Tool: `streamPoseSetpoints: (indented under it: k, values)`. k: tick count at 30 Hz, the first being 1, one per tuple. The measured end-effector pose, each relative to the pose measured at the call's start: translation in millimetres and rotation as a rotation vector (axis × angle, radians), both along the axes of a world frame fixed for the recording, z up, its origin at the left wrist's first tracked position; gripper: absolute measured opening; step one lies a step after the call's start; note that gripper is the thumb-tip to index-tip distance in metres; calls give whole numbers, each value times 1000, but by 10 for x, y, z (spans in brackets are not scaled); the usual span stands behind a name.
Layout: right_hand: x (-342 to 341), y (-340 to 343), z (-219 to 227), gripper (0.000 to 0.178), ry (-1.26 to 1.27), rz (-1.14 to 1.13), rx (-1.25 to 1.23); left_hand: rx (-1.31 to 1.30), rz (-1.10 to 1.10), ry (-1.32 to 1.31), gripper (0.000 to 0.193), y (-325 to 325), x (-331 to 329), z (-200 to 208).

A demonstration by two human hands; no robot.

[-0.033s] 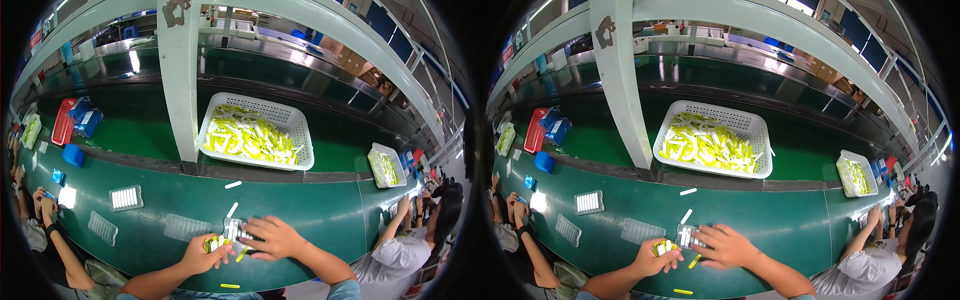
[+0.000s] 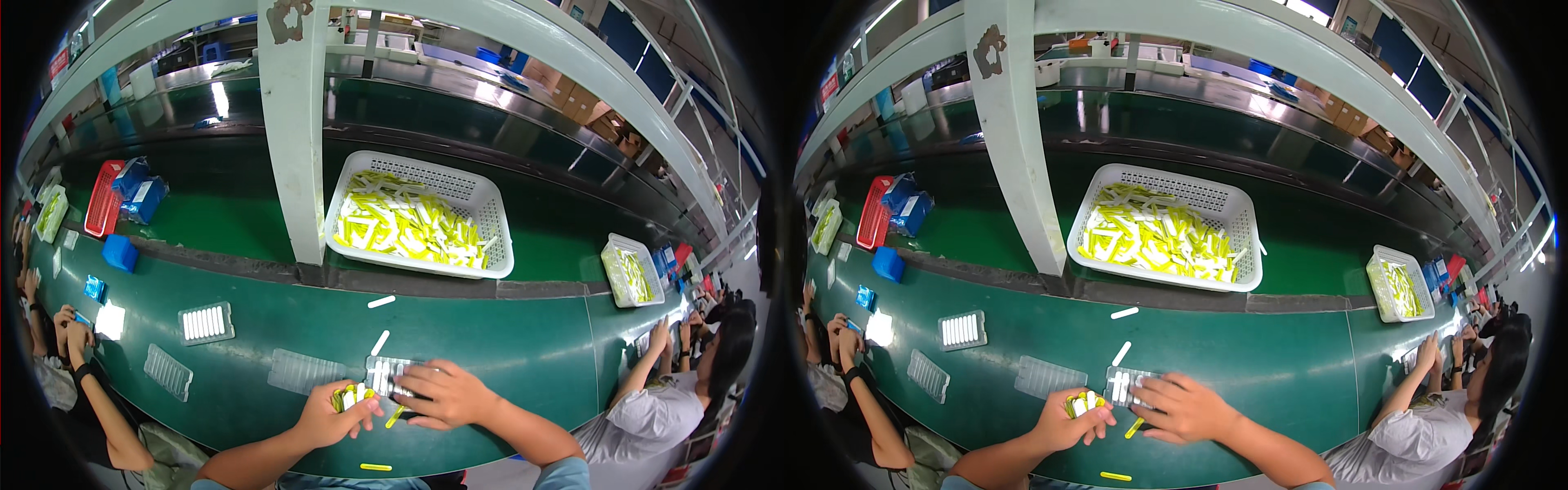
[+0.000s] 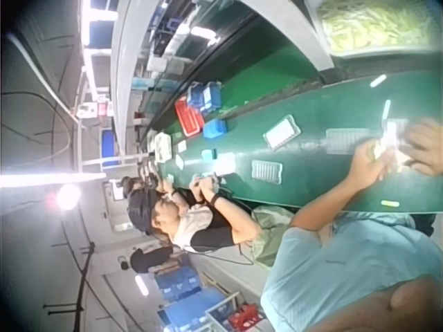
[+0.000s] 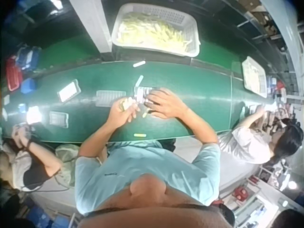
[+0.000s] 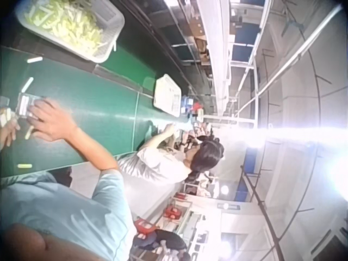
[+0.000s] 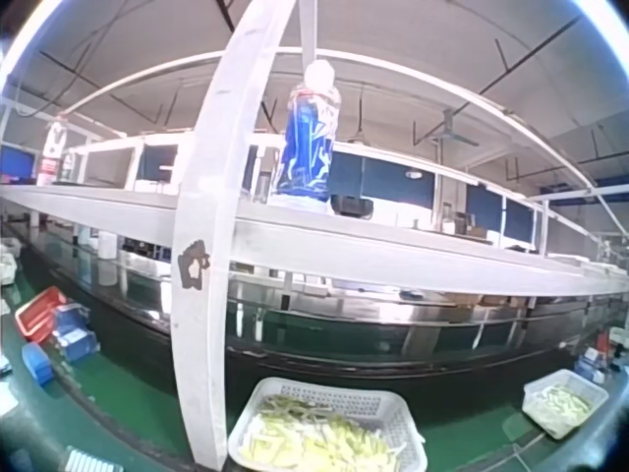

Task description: The person takes strips from a basket and inserts them into slots on plastic trays by hand.

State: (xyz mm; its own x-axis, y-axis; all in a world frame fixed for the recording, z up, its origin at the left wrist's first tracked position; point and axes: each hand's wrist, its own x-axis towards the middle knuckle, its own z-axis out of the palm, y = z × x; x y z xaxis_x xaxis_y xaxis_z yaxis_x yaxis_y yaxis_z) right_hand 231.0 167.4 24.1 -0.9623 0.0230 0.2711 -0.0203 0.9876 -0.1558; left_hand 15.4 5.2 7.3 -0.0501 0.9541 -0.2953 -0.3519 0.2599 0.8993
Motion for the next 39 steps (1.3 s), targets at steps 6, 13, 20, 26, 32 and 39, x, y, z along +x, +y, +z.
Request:
streamPoseSetpoints:
  k: [6, 13, 20, 26, 32, 39]
  values:
    - [-8, -298, -14, 28, 108, -87, -91, -39, 46, -51, 19, -2, -43, 21]
    - [-122, -766, 59, 46, -51, -566, -15, -37, 55, -55, 20, 25, -42, 26]
    - [-67, -769, 22, 30, 51, -557, -296, -31, 49, -58, 19, -3, -20, 14]
    - [-63, -418, 126, 8, 288, -542, -1193, -46, 43, -85, 19, 29, -31, 15]
    - [-145, -166, 159, 10, 306, -618, -1692, -37, 18, -145, 25, -4, -60, -13]
    - [-319, 205, 16, 11, -90, -443, -1278, -45, -19, -154, 27, 31, -53, -79]
